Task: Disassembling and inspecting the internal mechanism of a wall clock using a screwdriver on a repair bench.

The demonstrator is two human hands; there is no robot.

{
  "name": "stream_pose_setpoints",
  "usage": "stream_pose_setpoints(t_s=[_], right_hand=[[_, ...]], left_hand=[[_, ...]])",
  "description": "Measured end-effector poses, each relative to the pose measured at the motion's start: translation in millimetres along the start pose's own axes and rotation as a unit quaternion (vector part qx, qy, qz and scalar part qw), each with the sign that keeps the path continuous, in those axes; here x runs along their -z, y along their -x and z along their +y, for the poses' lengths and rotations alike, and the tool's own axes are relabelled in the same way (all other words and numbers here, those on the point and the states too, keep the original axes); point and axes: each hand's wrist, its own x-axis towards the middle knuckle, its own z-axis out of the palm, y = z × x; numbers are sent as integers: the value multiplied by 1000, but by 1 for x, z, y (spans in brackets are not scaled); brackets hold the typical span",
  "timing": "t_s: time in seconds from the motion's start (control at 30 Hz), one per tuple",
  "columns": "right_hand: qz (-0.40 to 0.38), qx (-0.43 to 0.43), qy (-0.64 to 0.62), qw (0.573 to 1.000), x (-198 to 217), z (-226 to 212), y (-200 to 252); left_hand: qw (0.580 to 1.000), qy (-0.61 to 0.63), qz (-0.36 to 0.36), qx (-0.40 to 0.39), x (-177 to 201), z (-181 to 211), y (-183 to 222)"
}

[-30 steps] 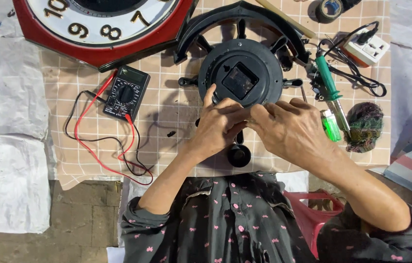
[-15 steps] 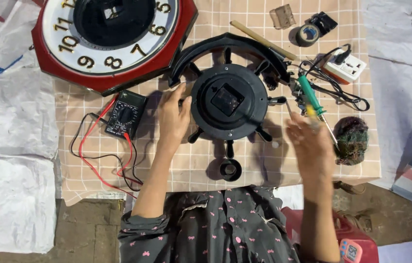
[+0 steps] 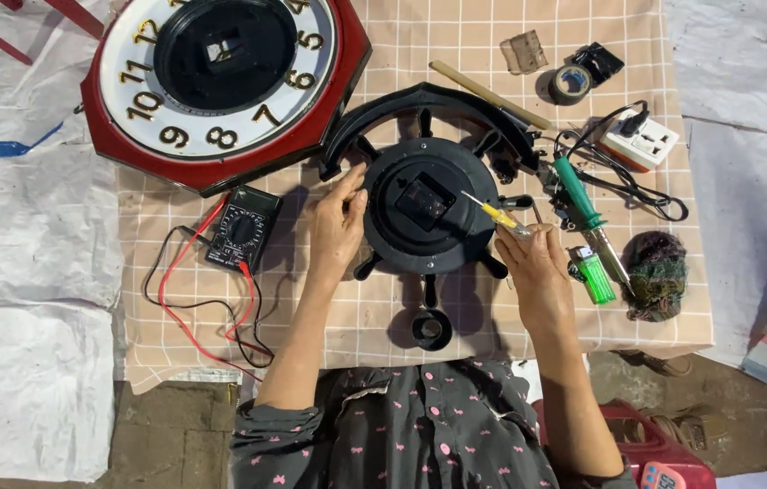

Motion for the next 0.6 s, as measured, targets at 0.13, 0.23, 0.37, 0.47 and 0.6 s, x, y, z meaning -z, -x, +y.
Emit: stream_pose_setpoints(t_s=[0.13,0.23,0.37,0.47,0.6], right_hand=[[11,-7,-3,1000,-6,-7,2],[21,-17,-15,1000,-6,-8,1],[21,-18,4,1000,3,1,6],[3,4,37,999,-8,-1,5],[-17,33,77,996,-15,-1,6]], left_hand=[[996,83,-13,-1,2,-6,-2],[994,105,-6,-7,3,-5,-2],[995,98,3,-6,-5,-19,0],[993,115,-14,13,3,-6,2],[996,84,-7,11,0,-3,5]])
